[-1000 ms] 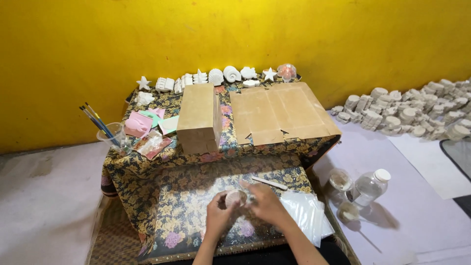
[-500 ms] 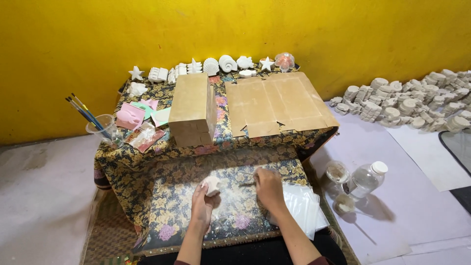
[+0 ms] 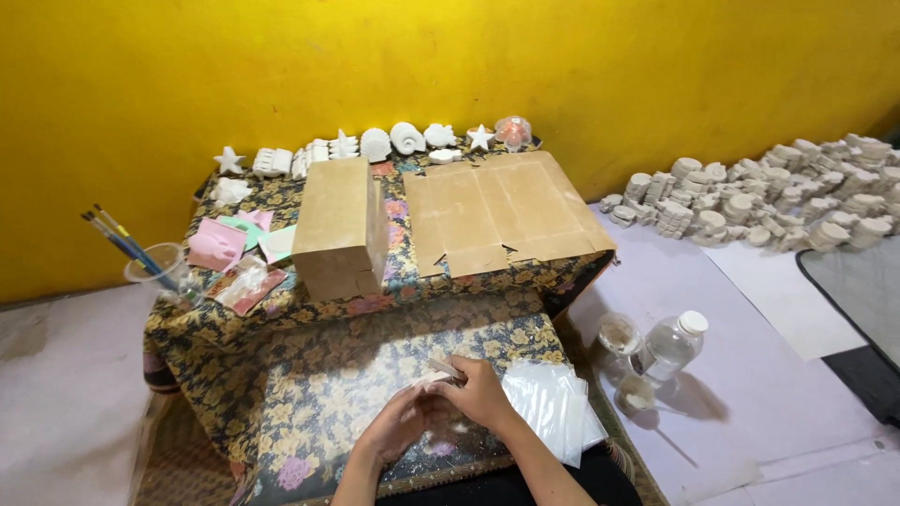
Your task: The person cleans small white decorative items using a small brush and places them into a cardboard box. They handle each item individually, brushing off dust or residue, then pack them into plastic bags and the box.
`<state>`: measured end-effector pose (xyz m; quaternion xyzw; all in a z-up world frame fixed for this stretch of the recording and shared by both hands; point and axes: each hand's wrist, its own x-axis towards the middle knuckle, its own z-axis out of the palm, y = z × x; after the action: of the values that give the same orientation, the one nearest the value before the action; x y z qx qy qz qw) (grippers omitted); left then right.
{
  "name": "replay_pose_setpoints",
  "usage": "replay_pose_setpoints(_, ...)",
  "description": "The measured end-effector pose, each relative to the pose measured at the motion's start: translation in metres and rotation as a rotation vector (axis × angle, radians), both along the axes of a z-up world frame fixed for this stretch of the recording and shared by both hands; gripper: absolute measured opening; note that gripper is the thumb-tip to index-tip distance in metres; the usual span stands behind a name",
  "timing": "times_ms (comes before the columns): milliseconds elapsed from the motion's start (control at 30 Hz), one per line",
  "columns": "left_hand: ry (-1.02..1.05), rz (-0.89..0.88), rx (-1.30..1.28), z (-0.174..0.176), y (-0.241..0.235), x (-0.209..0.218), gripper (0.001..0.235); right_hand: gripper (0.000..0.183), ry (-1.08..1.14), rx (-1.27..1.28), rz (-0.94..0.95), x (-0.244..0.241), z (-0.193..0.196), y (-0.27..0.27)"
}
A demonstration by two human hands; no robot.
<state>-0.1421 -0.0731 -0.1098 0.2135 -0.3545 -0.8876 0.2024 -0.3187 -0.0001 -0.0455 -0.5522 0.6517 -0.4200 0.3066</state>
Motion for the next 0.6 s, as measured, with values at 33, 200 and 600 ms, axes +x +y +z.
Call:
replay_pose_setpoints(33, -0.001, -0.008, 0.001, 0.008, 0.002, -0.002, 0.044, 0.029, -0.001, 0.001, -0.008, -0.003, -0.008, -0.001)
replay_pose_setpoints(200, -0.191, 0.048, 0.252, 0.026, 0.006, 0.0, 0.055, 0.03, 0.013, 0.065, 0.01, 0.002, -0.025, -0.003)
replay_pose_setpoints(600, 0.035, 0.288, 0.555, 0.046, 0.009, -0.001, 0.054, 0.022, 0.295, 0.008, -0.056, -0.029, -0.022, 0.01)
